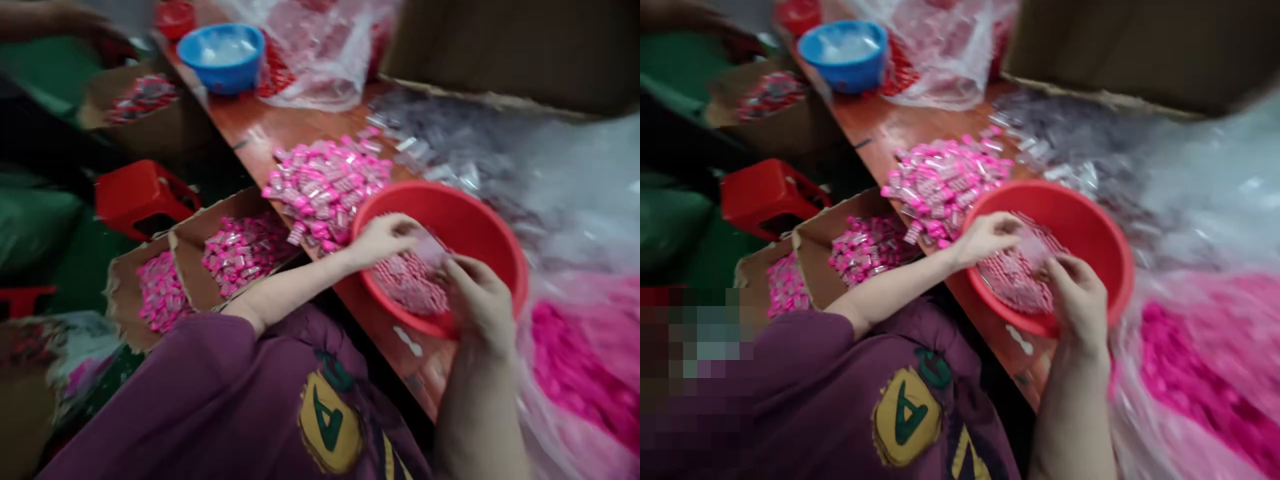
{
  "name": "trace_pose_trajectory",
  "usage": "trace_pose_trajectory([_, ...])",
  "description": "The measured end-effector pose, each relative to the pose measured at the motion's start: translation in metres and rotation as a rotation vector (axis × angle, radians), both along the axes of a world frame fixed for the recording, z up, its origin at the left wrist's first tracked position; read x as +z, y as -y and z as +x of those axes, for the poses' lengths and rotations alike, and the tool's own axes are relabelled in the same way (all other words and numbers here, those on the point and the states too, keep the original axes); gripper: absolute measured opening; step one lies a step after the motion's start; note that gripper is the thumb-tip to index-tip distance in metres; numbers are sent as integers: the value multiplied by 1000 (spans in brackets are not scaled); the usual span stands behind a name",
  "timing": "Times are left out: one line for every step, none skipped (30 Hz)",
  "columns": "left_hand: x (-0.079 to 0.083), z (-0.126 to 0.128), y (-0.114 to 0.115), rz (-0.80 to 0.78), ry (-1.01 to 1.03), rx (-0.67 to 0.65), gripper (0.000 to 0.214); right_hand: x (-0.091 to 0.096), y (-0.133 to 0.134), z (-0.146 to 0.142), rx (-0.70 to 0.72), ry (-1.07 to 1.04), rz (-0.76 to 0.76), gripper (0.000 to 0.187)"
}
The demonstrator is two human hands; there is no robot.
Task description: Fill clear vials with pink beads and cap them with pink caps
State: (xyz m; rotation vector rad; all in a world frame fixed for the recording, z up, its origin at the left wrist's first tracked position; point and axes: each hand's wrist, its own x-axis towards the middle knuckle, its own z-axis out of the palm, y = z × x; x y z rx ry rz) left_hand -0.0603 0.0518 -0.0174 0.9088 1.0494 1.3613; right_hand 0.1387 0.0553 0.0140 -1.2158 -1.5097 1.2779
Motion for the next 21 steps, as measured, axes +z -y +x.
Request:
trace_pose_trajectory([1, 1, 1, -20, 22, 16, 22, -6, -4, 3, -46, -38, -35, 41])
trace_pose_trajectory([1, 2, 2, -23, 35, 37, 23, -10, -8, 6, -77, -57, -56, 46])
trace_pose_trajectory([1, 3, 3, -24, 27, 39, 24, -13, -11, 8, -100, -76, -75, 49])
trace_pose_trajectory([2, 3, 3, -26, 10, 47, 24, -16, -12, 9, -110, -98, -90, 53])
trace_pose_trajectory([1, 3, 4, -31, -12, 47, 25, -17, -12, 10, -93, -131, -107, 55])
trace_pose_trajectory([1, 3, 6, -35, -38, 46, 26, -18, -12, 11, -66, -169, -120, 56])
trace_pose_trajectory([-1, 2, 6, -34, -68, 37, 29, -19, -11, 12, -43, -204, -127, 56])
trace_pose_trajectory([-3, 1, 7, -24, -103, 18, 32, -19, -10, 13, -25, -235, -128, 56])
trace_pose_trajectory([-5, 0, 7, -8, -141, -11, 34, -19, -9, 13, -19, -256, -125, 55])
trace_pose_trajectory([-8, 0, 7, 11, -182, -51, 36, -19, -8, 14, -25, -267, -119, 53])
trace_pose_trajectory([-10, -1, 7, 28, -228, -93, 37, -19, -7, 15, -36, -276, -112, 49])
trace_pose_trajectory([-12, -1, 6, 47, -285, -126, 40, -19, -6, 17, -47, -283, -102, 45])
trace_pose_trajectory([-12, 0, 5, 75, -361, -147, 44, -19, -5, 18, -59, -286, -93, 40])
trace_pose_trajectory([-11, 1, 4, 120, -466, -157, 50, -18, -5, 19, -68, -284, -87, 36])
trace_pose_trajectory([-8, 2, 4, 188, -597, -161, 55, -17, -3, 20, -74, -278, -82, 32])
trace_pose_trajectory([-4, 4, 4, 276, -746, -165, 59, -16, -2, 20, -79, -269, -80, 29])
trace_pose_trajectory([2, 6, 4, 371, -899, -177, 57, -16, -1, 21, -80, -258, -80, 27])
trace_pose_trajectory([8, 7, 5, 458, -1043, -201, 51, -16, 0, 21, -80, -247, -80, 25])
trace_pose_trajectory([14, 8, 5, 527, -1167, -236, 42, -16, 0, 22, -84, -236, -75, 23])
trace_pose_trajectory([20, 8, 5, 574, -1267, -276, 34, -17, 0, 22, -91, -224, -68, 22])
trace_pose_trajectory([25, 6, 5, 602, -1348, -311, 28, -19, 0, 23, -101, -208, -58, 20])
